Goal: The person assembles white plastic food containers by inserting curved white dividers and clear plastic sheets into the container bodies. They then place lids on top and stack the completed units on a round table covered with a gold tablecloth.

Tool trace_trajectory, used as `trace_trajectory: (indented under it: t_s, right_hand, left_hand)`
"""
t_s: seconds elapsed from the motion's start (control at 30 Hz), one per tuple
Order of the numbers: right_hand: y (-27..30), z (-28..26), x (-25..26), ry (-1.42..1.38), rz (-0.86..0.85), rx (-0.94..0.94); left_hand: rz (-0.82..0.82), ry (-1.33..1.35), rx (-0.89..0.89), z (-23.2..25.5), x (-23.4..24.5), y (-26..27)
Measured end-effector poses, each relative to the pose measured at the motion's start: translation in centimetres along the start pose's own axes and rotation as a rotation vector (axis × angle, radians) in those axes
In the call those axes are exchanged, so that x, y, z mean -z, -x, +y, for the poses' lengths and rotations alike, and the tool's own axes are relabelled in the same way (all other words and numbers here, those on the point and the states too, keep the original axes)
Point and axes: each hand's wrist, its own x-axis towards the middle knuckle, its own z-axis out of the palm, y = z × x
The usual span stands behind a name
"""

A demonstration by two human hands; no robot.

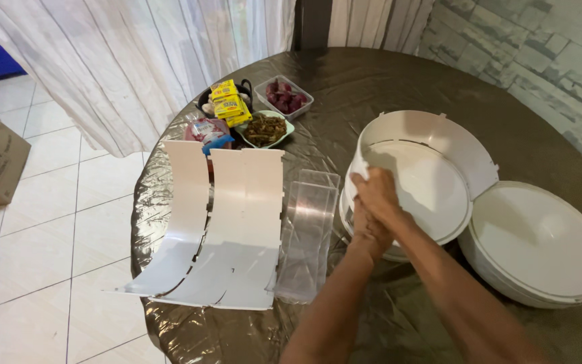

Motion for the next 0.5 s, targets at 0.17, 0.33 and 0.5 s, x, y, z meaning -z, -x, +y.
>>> trace_trajectory:
  t_s: [0.17,0.33,0.5]
  right_hand:
    - [2.7,2.3,0.8,0.013,0.223,0.648]
    - [-0.6,1.8,-0.4,0.168,0.175,0.26]
    - [1.5,-1.0,0.7,-0.053,0.107,0.103]
  left_hand:
    - [-0.069,-0.025,-0.099,-0.2,0.9,0.3]
    - [0.045,0.103,-0.036,-0.4,0.1,0.4]
    - [0.262,0.874,-0.052,-1.1,1.1,1.0]
